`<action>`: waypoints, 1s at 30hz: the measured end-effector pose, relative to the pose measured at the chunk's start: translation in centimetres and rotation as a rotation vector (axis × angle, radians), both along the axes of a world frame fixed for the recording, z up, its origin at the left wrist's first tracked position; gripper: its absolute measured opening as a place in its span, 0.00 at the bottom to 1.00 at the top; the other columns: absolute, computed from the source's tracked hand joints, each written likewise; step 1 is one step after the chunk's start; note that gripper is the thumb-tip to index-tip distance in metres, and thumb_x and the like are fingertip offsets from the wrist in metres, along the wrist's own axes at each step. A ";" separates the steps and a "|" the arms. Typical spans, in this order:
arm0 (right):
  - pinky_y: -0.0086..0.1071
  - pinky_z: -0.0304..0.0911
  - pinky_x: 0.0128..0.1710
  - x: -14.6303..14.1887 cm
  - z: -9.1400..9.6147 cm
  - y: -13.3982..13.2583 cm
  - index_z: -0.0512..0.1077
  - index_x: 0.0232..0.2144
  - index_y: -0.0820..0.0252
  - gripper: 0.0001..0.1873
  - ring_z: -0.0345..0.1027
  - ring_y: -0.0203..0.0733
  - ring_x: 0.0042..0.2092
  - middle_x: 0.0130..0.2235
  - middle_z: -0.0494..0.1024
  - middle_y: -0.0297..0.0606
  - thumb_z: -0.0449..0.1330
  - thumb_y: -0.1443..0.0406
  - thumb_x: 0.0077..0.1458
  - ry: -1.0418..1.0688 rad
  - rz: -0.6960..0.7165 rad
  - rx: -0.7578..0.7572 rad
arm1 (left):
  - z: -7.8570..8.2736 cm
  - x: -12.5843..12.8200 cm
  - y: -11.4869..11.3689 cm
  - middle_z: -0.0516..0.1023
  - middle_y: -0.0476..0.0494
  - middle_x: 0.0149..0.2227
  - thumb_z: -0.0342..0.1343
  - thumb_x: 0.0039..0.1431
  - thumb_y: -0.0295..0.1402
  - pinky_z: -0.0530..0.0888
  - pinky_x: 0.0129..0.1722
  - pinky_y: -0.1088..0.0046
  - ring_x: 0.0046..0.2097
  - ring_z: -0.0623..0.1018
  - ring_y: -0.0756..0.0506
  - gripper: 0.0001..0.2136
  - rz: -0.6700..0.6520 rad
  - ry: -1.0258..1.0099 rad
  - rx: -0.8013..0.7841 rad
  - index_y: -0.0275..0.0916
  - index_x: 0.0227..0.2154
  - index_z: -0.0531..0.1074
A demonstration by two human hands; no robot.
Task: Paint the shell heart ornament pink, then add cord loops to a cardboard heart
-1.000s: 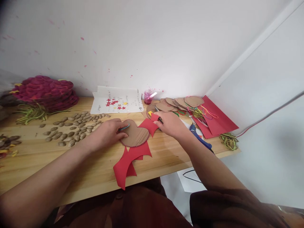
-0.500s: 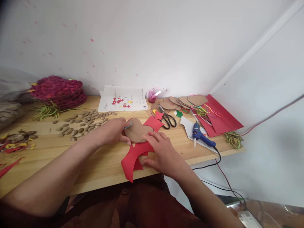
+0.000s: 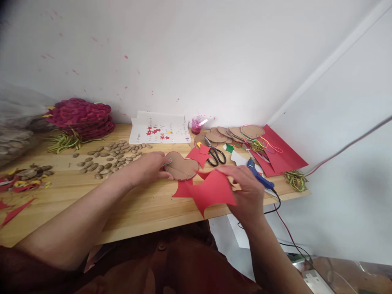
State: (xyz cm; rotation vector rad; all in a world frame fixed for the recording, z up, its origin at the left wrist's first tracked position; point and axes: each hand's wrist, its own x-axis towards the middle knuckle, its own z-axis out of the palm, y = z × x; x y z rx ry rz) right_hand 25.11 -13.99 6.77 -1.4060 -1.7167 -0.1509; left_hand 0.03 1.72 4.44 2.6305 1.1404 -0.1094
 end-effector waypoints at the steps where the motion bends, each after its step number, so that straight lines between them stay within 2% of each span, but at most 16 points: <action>1: 0.39 0.73 0.36 0.5 0.5 -0.2 0.82 0.43 0.52 0.10 0.78 0.46 0.40 0.41 0.85 0.38 0.68 0.65 0.57 0.032 -0.073 0.048 | -0.1 0.0 0.0 0.81 0.33 0.43 0.61 0.59 0.48 0.72 0.38 0.65 0.44 0.81 0.34 0.18 0.004 -0.020 0.004 0.36 0.40 0.80; 3: 0.41 0.74 0.38 1.0 1.0 -0.2 0.82 0.43 0.52 0.11 0.79 0.48 0.40 0.41 0.85 0.38 0.68 0.63 0.57 0.098 -0.177 0.146 | -0.2 0.0 0.0 0.80 0.34 0.42 0.62 0.57 0.47 0.71 0.37 0.65 0.43 0.80 0.34 0.17 0.022 -0.052 -0.004 0.37 0.39 0.80; 5: 0.44 0.75 0.42 1.2 1.1 0.3 0.82 0.44 0.52 0.11 0.79 0.49 0.41 0.41 0.85 0.38 0.68 0.64 0.57 0.154 -0.223 0.258 | -0.3 0.0 -0.1 0.80 0.36 0.41 0.64 0.55 0.46 0.71 0.36 0.65 0.43 0.80 0.34 0.16 0.038 -0.062 -0.019 0.38 0.38 0.80; 8: 0.47 0.75 0.48 1.4 0.7 1.7 0.82 0.46 0.51 0.13 0.79 0.50 0.45 0.43 0.85 0.39 0.68 0.67 0.58 0.143 -0.210 0.414 | -0.4 0.1 -0.2 0.80 0.36 0.42 0.66 0.53 0.46 0.71 0.37 0.65 0.44 0.80 0.34 0.17 0.041 -0.064 -0.024 0.37 0.38 0.79; 10: 0.50 0.73 0.52 1.8 0.0 2.7 0.82 0.46 0.50 0.13 0.79 0.52 0.49 0.46 0.84 0.40 0.67 0.67 0.59 0.065 -0.191 0.459 | -0.3 0.1 -0.3 0.79 0.36 0.43 0.66 0.53 0.45 0.71 0.38 0.66 0.44 0.80 0.35 0.17 0.038 -0.069 -0.020 0.37 0.39 0.79; 12: 0.51 0.71 0.55 2.4 -1.0 3.6 0.82 0.44 0.50 0.10 0.77 0.53 0.51 0.48 0.83 0.42 0.66 0.65 0.61 -0.031 -0.198 0.415 | -0.2 0.2 -0.3 0.79 0.36 0.43 0.66 0.53 0.45 0.71 0.38 0.66 0.44 0.80 0.36 0.18 0.047 -0.062 -0.016 0.37 0.40 0.79; 17: 0.49 0.70 0.53 4.3 -3.9 4.4 0.83 0.38 0.52 0.08 0.77 0.53 0.49 0.47 0.84 0.44 0.63 0.62 0.62 -0.173 -0.191 0.106 | -0.3 0.3 -0.2 0.78 0.35 0.43 0.66 0.54 0.46 0.71 0.38 0.66 0.45 0.80 0.35 0.18 0.041 -0.044 -0.005 0.37 0.39 0.78; 21: 0.47 0.71 0.52 5.2 -5.9 4.0 0.83 0.42 0.51 0.11 0.76 0.52 0.51 0.49 0.83 0.43 0.62 0.63 0.59 -0.183 -0.122 -0.123 | -0.6 0.2 0.0 0.78 0.36 0.43 0.66 0.53 0.46 0.70 0.37 0.66 0.45 0.79 0.35 0.17 0.030 -0.063 0.007 0.38 0.38 0.77; 24: 0.45 0.72 0.53 5.3 -6.5 4.0 0.83 0.43 0.51 0.13 0.77 0.51 0.52 0.49 0.83 0.43 0.60 0.65 0.59 -0.151 -0.070 -0.255 | -0.5 0.1 0.0 0.78 0.37 0.40 0.65 0.55 0.48 0.70 0.36 0.66 0.42 0.80 0.37 0.18 0.033 -0.108 -0.005 0.37 0.37 0.77; 28: 0.44 0.73 0.54 5.2 -6.4 4.9 0.82 0.45 0.52 0.15 0.78 0.51 0.52 0.48 0.84 0.42 0.60 0.66 0.57 -0.083 -0.023 -0.292 | -0.1 0.0 -0.1 0.80 0.38 0.37 0.53 0.66 0.45 0.71 0.40 0.65 0.39 0.79 0.40 0.16 0.092 -0.288 0.036 0.38 0.36 0.79; 30: 0.44 0.72 0.56 5.1 -6.1 5.4 0.82 0.47 0.52 0.16 0.78 0.50 0.53 0.50 0.84 0.42 0.60 0.65 0.58 -0.060 -0.012 -0.275 | 0.0 0.0 -0.1 0.81 0.41 0.36 0.49 0.67 0.42 0.73 0.42 0.65 0.39 0.79 0.41 0.17 0.129 -0.444 0.003 0.39 0.35 0.79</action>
